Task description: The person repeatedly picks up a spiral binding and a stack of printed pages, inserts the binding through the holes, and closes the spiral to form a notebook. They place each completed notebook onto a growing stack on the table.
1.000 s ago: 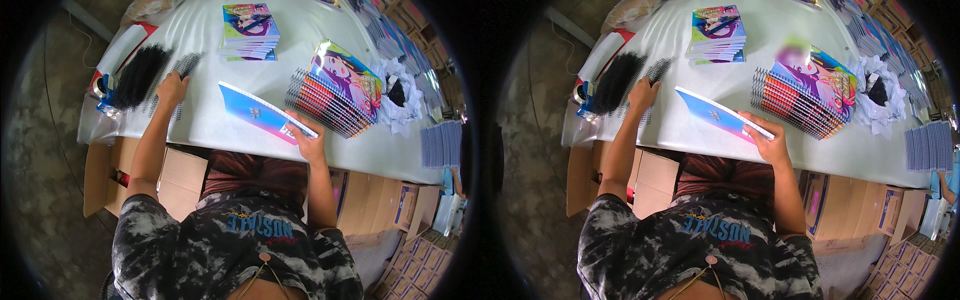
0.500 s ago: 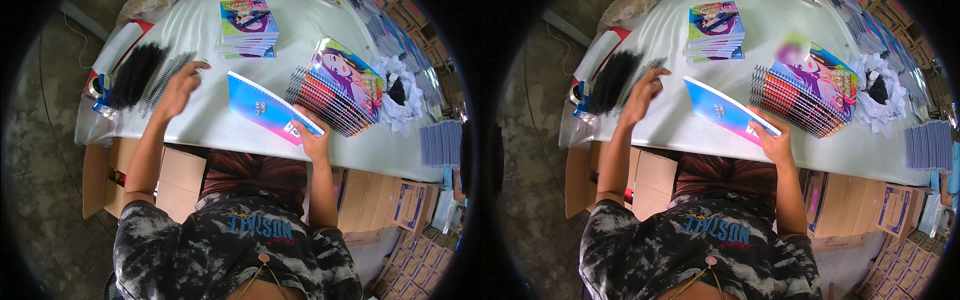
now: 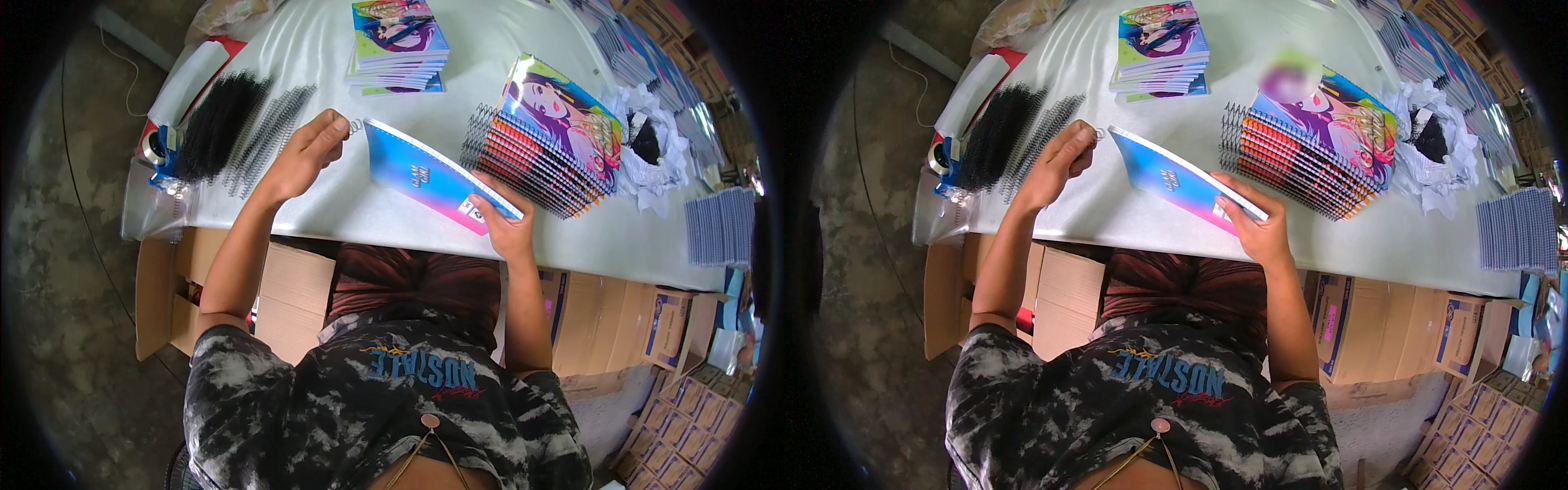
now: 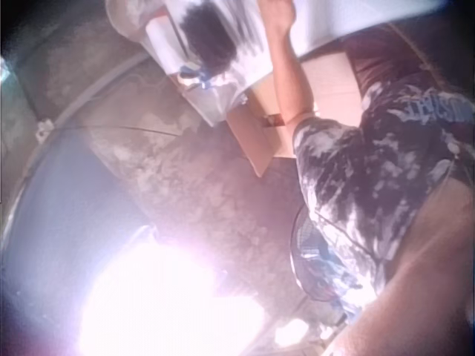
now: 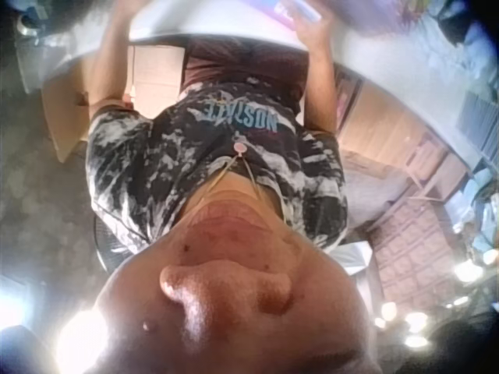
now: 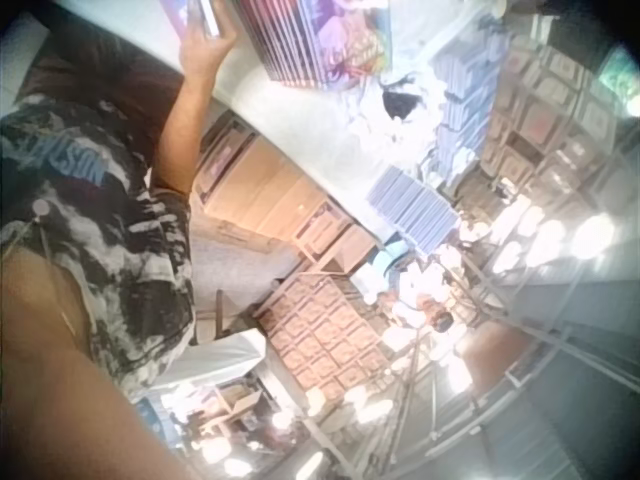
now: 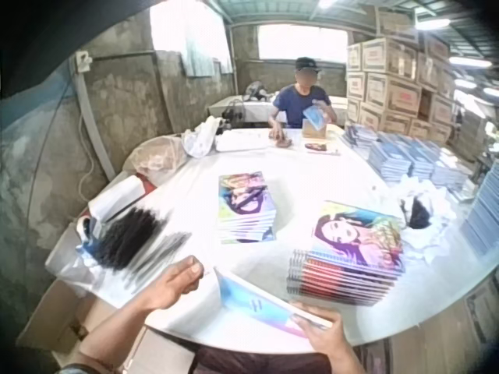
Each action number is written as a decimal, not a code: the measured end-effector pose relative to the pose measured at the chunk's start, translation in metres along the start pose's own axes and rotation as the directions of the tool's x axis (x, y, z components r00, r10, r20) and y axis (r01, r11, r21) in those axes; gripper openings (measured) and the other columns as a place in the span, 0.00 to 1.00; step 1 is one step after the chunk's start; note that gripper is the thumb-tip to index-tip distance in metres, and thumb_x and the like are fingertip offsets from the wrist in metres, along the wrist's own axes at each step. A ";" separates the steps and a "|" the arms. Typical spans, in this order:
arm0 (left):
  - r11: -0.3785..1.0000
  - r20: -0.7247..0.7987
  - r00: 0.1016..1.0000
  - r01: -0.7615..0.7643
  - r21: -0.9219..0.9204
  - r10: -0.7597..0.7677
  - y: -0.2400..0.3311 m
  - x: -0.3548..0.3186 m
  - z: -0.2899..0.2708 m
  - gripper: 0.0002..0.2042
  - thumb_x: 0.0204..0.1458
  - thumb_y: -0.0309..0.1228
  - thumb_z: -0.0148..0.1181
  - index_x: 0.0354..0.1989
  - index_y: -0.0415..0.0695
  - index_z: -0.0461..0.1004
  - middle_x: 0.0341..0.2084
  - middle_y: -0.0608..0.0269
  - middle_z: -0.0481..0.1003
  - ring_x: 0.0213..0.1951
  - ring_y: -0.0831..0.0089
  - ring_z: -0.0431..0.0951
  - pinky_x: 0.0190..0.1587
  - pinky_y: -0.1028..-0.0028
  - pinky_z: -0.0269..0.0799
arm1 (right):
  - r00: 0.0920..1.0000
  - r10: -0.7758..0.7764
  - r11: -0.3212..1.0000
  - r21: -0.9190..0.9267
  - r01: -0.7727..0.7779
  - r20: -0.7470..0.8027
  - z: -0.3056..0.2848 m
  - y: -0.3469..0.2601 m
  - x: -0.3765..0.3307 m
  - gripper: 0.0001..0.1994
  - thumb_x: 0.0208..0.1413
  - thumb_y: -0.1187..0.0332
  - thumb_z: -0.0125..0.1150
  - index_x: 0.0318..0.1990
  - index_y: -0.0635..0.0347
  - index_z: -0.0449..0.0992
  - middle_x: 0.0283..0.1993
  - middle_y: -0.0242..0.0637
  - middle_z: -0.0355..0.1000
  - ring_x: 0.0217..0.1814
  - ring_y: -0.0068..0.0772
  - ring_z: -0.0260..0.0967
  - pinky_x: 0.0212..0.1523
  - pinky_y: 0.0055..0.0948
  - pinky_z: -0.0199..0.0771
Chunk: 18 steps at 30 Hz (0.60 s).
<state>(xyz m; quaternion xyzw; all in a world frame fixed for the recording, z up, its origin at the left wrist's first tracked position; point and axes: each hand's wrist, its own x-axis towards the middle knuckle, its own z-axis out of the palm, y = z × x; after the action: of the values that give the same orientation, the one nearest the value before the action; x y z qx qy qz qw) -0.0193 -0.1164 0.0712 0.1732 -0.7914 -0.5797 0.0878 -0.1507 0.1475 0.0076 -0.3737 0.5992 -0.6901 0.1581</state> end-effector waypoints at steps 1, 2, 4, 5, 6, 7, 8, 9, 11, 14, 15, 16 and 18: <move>1.000 0.028 1.000 0.010 -0.022 -0.009 0.000 0.001 0.001 0.20 0.59 0.45 0.44 0.24 0.41 0.67 0.15 0.73 0.57 0.20 0.83 0.53 0.23 0.81 0.53 | 1.000 -0.001 1.000 -0.009 0.001 0.002 0.000 0.000 0.000 0.14 0.50 0.82 0.56 0.46 0.66 0.74 0.44 0.37 0.74 0.38 0.15 0.67 0.39 0.16 0.68; 0.999 0.057 0.998 0.020 -0.044 -0.018 -0.001 0.002 0.001 0.20 0.59 0.46 0.43 0.24 0.41 0.67 0.15 0.73 0.57 0.20 0.83 0.53 0.23 0.82 0.52 | 1.000 -0.009 1.000 -0.014 0.009 0.008 0.000 0.000 0.000 0.14 0.50 0.82 0.56 0.46 0.66 0.74 0.44 0.38 0.74 0.38 0.15 0.67 0.39 0.16 0.68; 0.998 0.071 0.996 0.061 -0.028 -0.059 0.001 0.004 0.000 0.19 0.59 0.46 0.43 0.23 0.43 0.65 0.15 0.75 0.56 0.19 0.85 0.52 0.21 0.82 0.49 | 1.000 -0.024 0.999 -0.022 0.025 0.019 0.000 -0.002 0.000 0.14 0.50 0.82 0.56 0.46 0.66 0.74 0.44 0.38 0.74 0.36 0.15 0.67 0.38 0.16 0.68; 0.996 0.078 0.994 0.082 -0.020 -0.080 0.001 0.006 -0.002 0.19 0.59 0.46 0.43 0.23 0.44 0.65 0.14 0.75 0.56 0.18 0.86 0.52 0.20 0.83 0.48 | 0.996 -0.076 0.997 -0.030 0.077 0.040 0.000 -0.002 0.001 0.13 0.50 0.82 0.56 0.46 0.67 0.74 0.44 0.38 0.74 0.37 0.16 0.67 0.39 0.17 0.69; 0.986 0.116 0.983 0.149 -0.069 -0.140 0.003 0.008 -0.005 0.18 0.59 0.44 0.44 0.23 0.44 0.66 0.15 0.75 0.57 0.18 0.86 0.53 0.20 0.83 0.48 | 0.990 -0.125 0.991 -0.037 0.127 0.059 0.000 0.000 0.003 0.13 0.50 0.82 0.56 0.45 0.67 0.74 0.44 0.38 0.74 0.37 0.17 0.68 0.39 0.17 0.69; 0.969 0.157 0.967 0.217 -0.113 -0.199 0.007 0.009 -0.011 0.17 0.58 0.43 0.46 0.24 0.43 0.67 0.15 0.75 0.58 0.18 0.86 0.54 0.20 0.84 0.49 | 0.982 -0.173 0.983 -0.044 0.177 0.078 0.000 0.001 0.003 0.13 0.50 0.82 0.56 0.45 0.67 0.74 0.44 0.38 0.74 0.38 0.17 0.68 0.39 0.18 0.69; 0.946 0.199 0.946 0.286 -0.155 -0.254 0.011 0.012 -0.015 0.16 0.58 0.41 0.48 0.24 0.43 0.68 0.16 0.75 0.60 0.18 0.86 0.55 0.20 0.84 0.50 | 0.983 -0.161 0.986 -0.032 0.164 0.083 0.000 0.000 0.003 0.13 0.50 0.82 0.56 0.45 0.67 0.74 0.44 0.37 0.74 0.39 0.18 0.68 0.40 0.18 0.70; 0.972 0.179 0.966 0.209 -0.104 -0.189 0.015 0.014 -0.017 0.14 0.56 0.40 0.50 0.26 0.43 0.69 0.17 0.74 0.62 0.19 0.85 0.57 0.22 0.84 0.53 | 0.985 -0.150 0.988 -0.021 0.152 0.090 -0.001 -0.002 0.003 0.13 0.50 0.82 0.56 0.45 0.67 0.74 0.44 0.37 0.74 0.40 0.19 0.68 0.41 0.19 0.70; 0.999 0.150 0.987 0.051 0.002 -0.051 0.021 0.020 -0.020 0.10 0.53 0.37 0.56 0.28 0.42 0.71 0.19 0.71 0.66 0.22 0.83 0.62 0.27 0.84 0.59 | 0.993 -0.076 0.997 -0.015 0.077 0.086 -0.003 -0.003 0.001 0.13 0.50 0.82 0.56 0.45 0.67 0.74 0.44 0.37 0.74 0.42 0.20 0.68 0.43 0.20 0.70; 0.884 0.158 0.944 -0.328 0.334 0.291 0.034 0.018 -0.020 0.09 0.47 0.29 0.61 0.36 0.40 0.73 0.28 0.66 0.73 0.29 0.76 0.69 0.36 0.79 0.65 | 0.998 0.044 0.999 0.013 -0.044 0.042 -0.004 -0.003 -0.004 0.13 0.51 0.81 0.56 0.45 0.67 0.74 0.43 0.36 0.74 0.44 0.20 0.68 0.44 0.21 0.70; 0.785 0.180 0.920 -0.391 0.480 0.348 0.042 0.015 -0.017 0.10 0.47 0.28 0.61 0.37 0.40 0.73 0.31 0.65 0.74 0.30 0.75 0.70 0.38 0.78 0.66 | 0.999 0.038 0.998 0.044 -0.039 0.019 0.000 -0.004 -0.003 0.13 0.51 0.81 0.56 0.46 0.66 0.74 0.43 0.35 0.74 0.43 0.19 0.68 0.43 0.21 0.70; 0.756 0.202 0.903 -0.428 0.495 0.379 0.045 0.014 -0.012 0.16 0.45 0.27 0.62 0.44 0.40 0.71 0.38 0.63 0.74 0.34 0.71 0.72 0.41 0.73 0.66 | 0.999 0.034 0.997 0.074 -0.033 -0.003 0.002 -0.005 -0.003 0.13 0.51 0.81 0.55 0.46 0.66 0.74 0.43 0.35 0.74 0.42 0.19 0.68 0.43 0.21 0.70; 0.688 0.297 0.922 -0.383 0.617 0.247 0.047 0.018 -0.014 0.17 0.45 0.28 0.62 0.45 0.41 0.70 0.39 0.61 0.73 0.37 0.68 0.72 0.43 0.70 0.66 | 0.997 0.069 0.997 -0.027 -0.068 0.026 -0.002 -0.002 -0.006 0.13 0.51 0.81 0.55 0.46 0.65 0.74 0.43 0.36 0.74 0.42 0.19 0.68 0.43 0.21 0.70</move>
<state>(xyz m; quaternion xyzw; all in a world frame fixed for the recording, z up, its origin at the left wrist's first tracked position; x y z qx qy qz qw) -0.0394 -0.1227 0.1190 -0.0023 -0.9674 -0.2497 0.0429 -0.1477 0.1535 0.0079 -0.3644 0.6184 -0.6713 0.1850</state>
